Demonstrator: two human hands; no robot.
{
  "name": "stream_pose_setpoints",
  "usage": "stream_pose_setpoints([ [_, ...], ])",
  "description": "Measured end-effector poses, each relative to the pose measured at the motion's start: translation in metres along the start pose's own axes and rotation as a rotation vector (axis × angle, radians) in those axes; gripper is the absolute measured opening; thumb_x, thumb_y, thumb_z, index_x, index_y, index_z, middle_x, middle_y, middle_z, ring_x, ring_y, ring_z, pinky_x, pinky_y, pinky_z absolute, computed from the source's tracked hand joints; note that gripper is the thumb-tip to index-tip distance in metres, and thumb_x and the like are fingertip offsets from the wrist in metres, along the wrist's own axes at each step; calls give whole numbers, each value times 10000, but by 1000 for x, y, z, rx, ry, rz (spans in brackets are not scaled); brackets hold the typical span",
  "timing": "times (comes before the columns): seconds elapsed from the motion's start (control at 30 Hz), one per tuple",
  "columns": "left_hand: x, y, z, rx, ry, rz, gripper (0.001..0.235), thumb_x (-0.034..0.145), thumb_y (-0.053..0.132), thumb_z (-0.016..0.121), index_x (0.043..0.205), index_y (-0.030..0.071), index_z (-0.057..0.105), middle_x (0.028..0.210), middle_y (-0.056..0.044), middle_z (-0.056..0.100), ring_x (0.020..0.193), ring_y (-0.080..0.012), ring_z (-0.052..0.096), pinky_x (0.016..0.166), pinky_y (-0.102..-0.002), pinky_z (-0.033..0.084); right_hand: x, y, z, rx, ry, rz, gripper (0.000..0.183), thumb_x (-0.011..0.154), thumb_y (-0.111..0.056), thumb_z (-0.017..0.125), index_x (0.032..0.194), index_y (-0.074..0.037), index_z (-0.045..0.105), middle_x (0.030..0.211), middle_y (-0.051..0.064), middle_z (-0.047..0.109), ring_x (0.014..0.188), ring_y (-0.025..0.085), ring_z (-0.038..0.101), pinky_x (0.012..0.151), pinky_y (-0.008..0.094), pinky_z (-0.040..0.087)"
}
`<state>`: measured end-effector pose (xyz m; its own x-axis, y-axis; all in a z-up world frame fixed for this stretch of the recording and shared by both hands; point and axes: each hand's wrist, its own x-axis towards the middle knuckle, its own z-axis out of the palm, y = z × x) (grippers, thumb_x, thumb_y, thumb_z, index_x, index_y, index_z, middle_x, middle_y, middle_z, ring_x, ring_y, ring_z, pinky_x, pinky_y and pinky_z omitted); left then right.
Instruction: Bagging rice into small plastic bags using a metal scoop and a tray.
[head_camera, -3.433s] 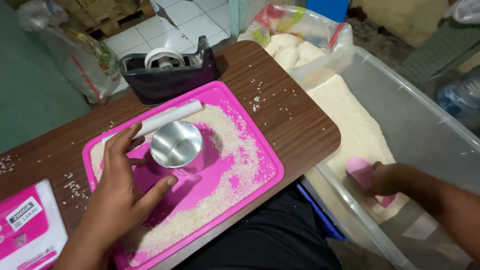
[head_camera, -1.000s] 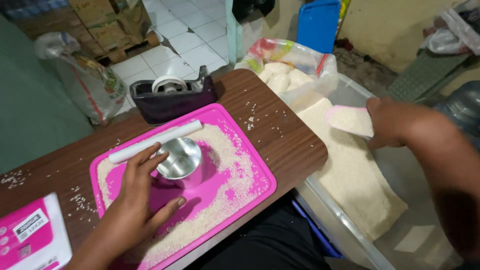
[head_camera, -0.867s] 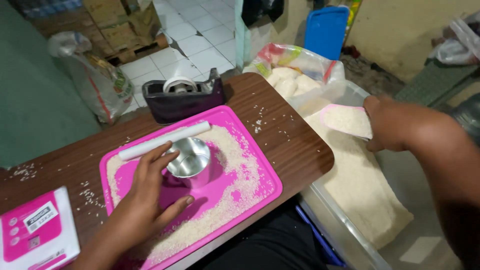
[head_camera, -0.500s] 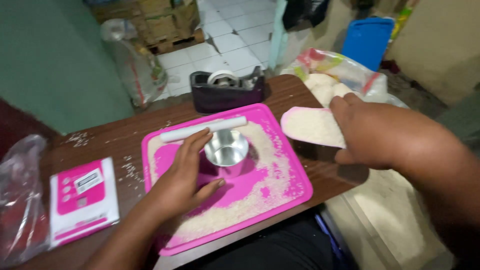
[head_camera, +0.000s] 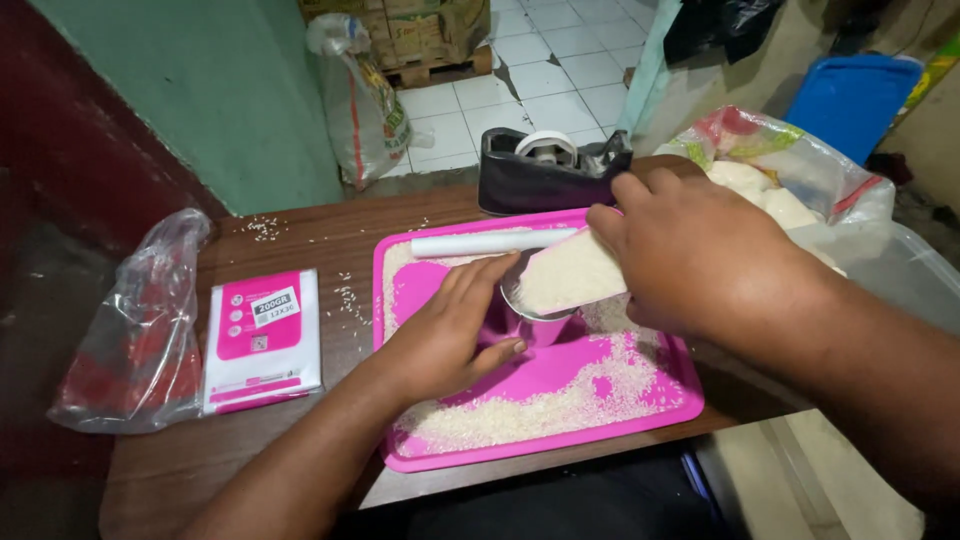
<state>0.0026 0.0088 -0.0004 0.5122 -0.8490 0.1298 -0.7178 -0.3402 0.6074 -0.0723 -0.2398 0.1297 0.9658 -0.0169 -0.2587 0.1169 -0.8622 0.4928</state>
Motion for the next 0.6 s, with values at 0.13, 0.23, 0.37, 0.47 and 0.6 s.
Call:
stream_pose_setpoints([
  [0.13, 0, -12, 8, 39, 70, 80, 981, 1045, 395, 786, 1771, 54, 221, 1781, -239, 384, 1638, -411, 341, 1307, -606, 342, 6, -4, -4, -170, 180, -93, 545, 817, -342, 800, 1338, -241, 674, 1278, 95, 631, 1195, 340, 614, 936, 475, 563],
  [0.23, 1, -12, 9, 35, 86, 88, 1001, 1010, 346, 835, 1762, 44, 248, 1754, -246, 424, 1609, -411, 384, 1301, -605, 364, 6, -11, -16, -193, 249, -127, 472, 913, -251, 661, 1382, -206, 701, 1401, 119, 624, 1299, 362, 590, 1039, 515, 529],
  [0.37, 2, -15, 9, 65, 107, 120, 975, 1020, 350, 823, 1747, 10, 270, 1745, -255, 425, 1606, -412, 383, 1314, -577, 355, -5, -5, -15, -382, 528, -150, 229, 1044, -293, 564, 1193, -241, 730, 1151, 50, 650, 1084, 297, 621, 880, 439, 488],
  [0.47, 1, -8, 4, 54, 34, 37, 1019, 1018, 400, 826, 1778, 79, 227, 1774, -229, 394, 1615, -393, 372, 1299, -602, 356, -25, 6, -19, -278, 315, -104, 413, 956, -182, 609, 1363, -172, 671, 1224, 79, 647, 1190, 320, 611, 1001, 491, 520],
  [0.6, 2, -23, 12, 61, 88, 114, 946, 1027, 385, 804, 1744, 55, 282, 1727, -265, 441, 1566, -435, 437, 1271, -621, 396, -55, 54, 28, -131, 256, 100, 709, 744, -399, 729, 1418, -206, 630, 1323, 120, 676, 1219, 375, 649, 1010, 515, 580],
])
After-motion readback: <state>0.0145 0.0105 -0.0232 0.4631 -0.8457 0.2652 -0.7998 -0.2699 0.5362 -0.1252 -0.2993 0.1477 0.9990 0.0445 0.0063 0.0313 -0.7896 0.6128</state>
